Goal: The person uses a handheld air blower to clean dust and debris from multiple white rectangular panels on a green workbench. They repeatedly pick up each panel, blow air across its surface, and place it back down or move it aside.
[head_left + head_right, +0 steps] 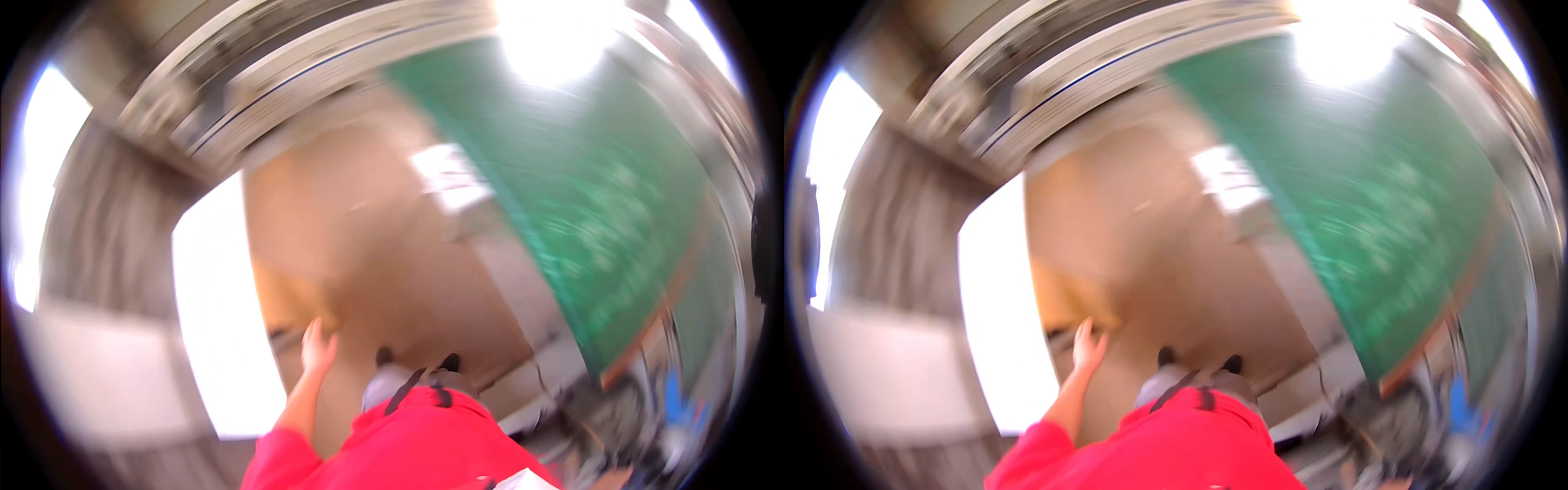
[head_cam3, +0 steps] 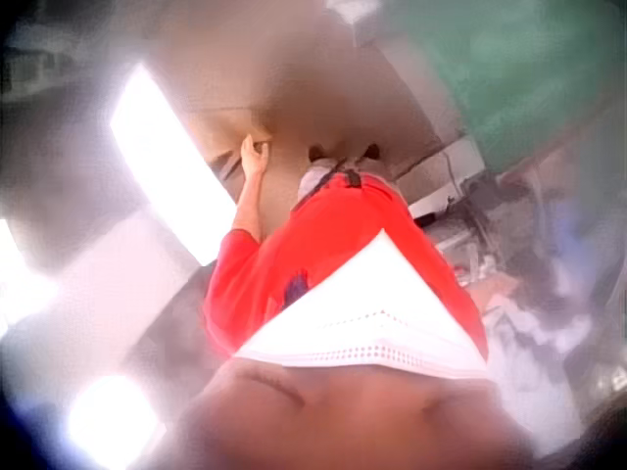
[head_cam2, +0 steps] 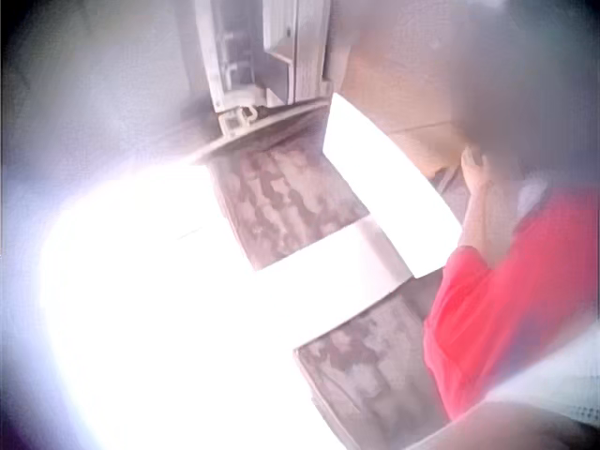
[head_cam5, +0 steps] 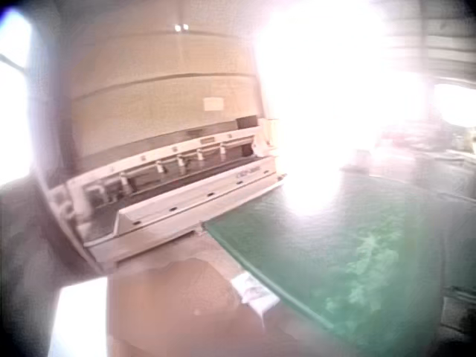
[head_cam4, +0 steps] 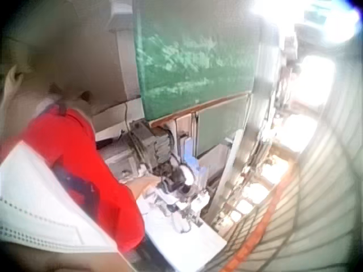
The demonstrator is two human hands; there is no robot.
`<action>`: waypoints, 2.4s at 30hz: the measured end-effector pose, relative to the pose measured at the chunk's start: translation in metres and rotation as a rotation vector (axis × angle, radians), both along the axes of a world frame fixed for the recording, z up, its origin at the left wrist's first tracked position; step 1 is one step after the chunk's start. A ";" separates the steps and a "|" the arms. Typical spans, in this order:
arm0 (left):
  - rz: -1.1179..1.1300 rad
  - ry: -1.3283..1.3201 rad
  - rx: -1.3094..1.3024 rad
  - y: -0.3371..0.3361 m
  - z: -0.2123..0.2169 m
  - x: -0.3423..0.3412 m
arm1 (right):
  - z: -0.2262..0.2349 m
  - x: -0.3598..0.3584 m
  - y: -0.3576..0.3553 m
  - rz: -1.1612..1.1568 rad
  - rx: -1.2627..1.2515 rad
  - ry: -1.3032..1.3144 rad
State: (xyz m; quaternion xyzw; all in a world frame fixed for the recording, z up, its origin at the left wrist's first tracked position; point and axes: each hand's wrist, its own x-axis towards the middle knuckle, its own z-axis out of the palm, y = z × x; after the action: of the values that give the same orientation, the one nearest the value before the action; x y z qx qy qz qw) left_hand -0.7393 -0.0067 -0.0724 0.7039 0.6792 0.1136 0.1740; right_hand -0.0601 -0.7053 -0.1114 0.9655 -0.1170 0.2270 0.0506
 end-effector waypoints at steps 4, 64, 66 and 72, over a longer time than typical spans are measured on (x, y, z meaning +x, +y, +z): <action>0.337 0.068 0.210 -0.007 0.006 -0.071 | 0.090 0.015 0.311 0.496 0.788 -0.074; 1.359 -0.390 -0.216 0.103 -0.012 -0.548 | 0.145 -0.829 1.121 1.590 -0.970 2.192; 1.318 -0.319 -0.196 0.081 -0.027 -0.553 | 0.145 -0.821 1.134 1.530 -0.773 2.223; 0.942 0.257 -0.049 0.214 -0.031 -0.533 | 0.122 -0.801 1.173 1.477 -0.390 2.056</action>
State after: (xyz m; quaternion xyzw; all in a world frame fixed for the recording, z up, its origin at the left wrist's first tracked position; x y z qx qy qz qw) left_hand -1.2720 0.2068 -0.1039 0.3240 0.9423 0.0762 0.0350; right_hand -0.8615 0.4675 0.0107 0.5080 0.5719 -0.6328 0.1198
